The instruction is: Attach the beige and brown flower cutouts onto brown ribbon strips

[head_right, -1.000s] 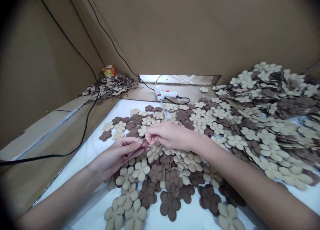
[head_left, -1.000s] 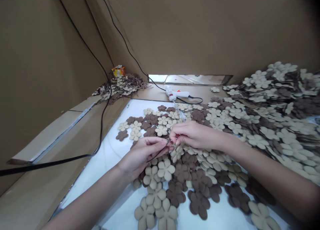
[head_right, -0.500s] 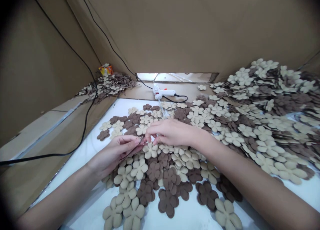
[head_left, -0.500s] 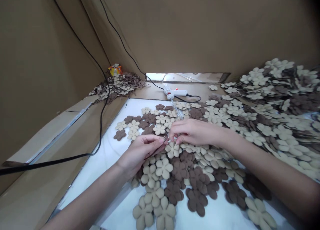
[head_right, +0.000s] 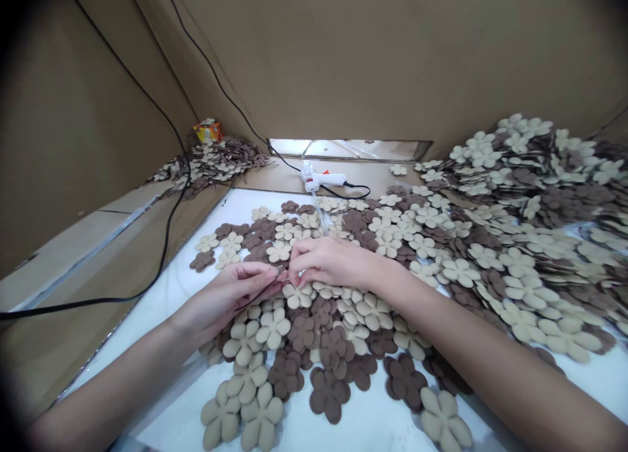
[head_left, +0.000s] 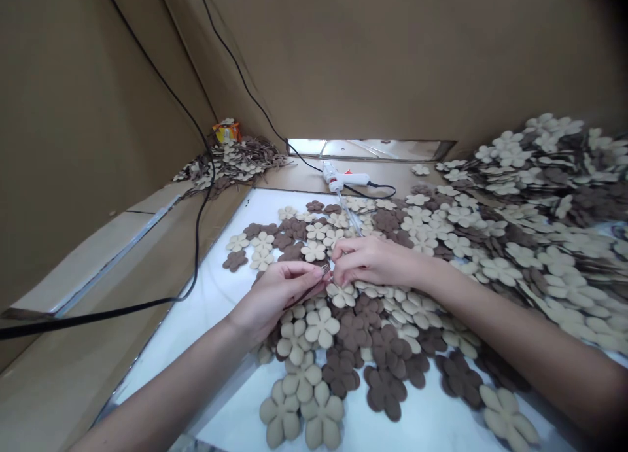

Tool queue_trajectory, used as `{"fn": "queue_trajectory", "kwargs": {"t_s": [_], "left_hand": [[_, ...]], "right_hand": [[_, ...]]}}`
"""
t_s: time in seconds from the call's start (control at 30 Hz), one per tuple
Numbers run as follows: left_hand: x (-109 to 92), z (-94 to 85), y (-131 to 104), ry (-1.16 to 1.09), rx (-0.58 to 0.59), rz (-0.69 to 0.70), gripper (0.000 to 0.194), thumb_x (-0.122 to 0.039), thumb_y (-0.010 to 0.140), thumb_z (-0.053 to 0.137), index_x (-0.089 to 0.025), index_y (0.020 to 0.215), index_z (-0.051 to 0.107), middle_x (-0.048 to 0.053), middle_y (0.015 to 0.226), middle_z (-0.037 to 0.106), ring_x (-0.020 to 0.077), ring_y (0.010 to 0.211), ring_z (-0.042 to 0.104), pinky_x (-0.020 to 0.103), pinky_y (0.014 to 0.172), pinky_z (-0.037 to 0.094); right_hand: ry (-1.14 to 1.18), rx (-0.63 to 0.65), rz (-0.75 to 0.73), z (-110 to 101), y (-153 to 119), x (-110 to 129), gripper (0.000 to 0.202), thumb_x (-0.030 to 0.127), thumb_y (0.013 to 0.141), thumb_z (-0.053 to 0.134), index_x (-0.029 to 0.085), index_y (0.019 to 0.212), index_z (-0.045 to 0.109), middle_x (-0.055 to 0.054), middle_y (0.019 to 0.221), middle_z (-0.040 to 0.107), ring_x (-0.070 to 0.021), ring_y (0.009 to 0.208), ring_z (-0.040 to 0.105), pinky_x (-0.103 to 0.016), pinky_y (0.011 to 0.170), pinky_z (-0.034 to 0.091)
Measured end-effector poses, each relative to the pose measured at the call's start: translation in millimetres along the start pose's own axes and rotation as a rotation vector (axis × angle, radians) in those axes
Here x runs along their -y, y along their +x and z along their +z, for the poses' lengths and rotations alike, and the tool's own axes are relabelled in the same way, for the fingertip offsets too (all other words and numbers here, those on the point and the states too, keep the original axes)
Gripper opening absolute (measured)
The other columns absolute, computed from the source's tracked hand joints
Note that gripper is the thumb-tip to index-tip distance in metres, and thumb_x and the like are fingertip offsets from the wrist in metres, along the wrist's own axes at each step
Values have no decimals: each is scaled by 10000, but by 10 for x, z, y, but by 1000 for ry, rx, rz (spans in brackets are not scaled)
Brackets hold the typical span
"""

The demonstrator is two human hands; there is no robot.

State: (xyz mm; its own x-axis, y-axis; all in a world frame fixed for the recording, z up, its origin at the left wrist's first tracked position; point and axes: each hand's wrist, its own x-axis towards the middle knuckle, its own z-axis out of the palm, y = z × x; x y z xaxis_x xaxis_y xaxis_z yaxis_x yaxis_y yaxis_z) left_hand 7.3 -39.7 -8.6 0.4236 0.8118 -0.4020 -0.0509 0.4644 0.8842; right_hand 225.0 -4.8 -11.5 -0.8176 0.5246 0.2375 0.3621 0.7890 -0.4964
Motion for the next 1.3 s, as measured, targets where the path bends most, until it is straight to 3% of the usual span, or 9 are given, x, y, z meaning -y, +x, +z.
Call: {"fn": "queue_trajectory", "kwargs": {"t_s": [0.4, 0.6, 0.73, 0.97, 1.3], "left_hand": [[13, -26, 8, 49, 23, 29, 212, -332, 734, 711, -157, 851, 733, 56, 886, 719, 160, 874, 643, 279, 903, 457], [-48, -19, -40, -110, 121, -72, 89, -228, 722, 733, -153, 770, 726, 30, 826, 716, 139, 838, 653, 305, 918, 482], [-71, -18, -34, -105, 129, -96, 93, -216, 719, 737, -137, 763, 715, 34, 820, 713, 129, 811, 667, 251, 880, 505], [-100, 16, -43, -18, 65, -95, 138, -259, 720, 736, -148, 798, 710, 36, 826, 725, 129, 802, 689, 185, 811, 524], [-68, 6, -44, -46, -3, -72, 103, -253, 700, 754, -171, 758, 731, -18, 760, 709, 46, 711, 654, 89, 697, 506]], "right_hand": [[-38, -3, -5, -4, -1, 6, 175, 79, 853, 469, 176, 831, 613, -24, 870, 572, -114, 746, 538, -212, 658, 388], [-262, -7, 23, -52, 13, 112, 172, 80, 847, 434, 194, 839, 563, 6, 848, 550, -86, 594, 429, -207, 555, 318], [-301, -10, 32, -86, 28, 189, 173, 79, 850, 422, 196, 864, 549, 6, 858, 545, -87, 604, 433, -207, 552, 309], [-195, -36, 83, -151, 31, 219, 179, 43, 837, 420, 188, 837, 526, -1, 889, 536, -95, 680, 476, -200, 616, 361], [40, -93, 93, -137, 46, 170, 168, 33, 849, 455, 189, 825, 513, -25, 976, 522, -124, 877, 520, -228, 765, 401]]}}
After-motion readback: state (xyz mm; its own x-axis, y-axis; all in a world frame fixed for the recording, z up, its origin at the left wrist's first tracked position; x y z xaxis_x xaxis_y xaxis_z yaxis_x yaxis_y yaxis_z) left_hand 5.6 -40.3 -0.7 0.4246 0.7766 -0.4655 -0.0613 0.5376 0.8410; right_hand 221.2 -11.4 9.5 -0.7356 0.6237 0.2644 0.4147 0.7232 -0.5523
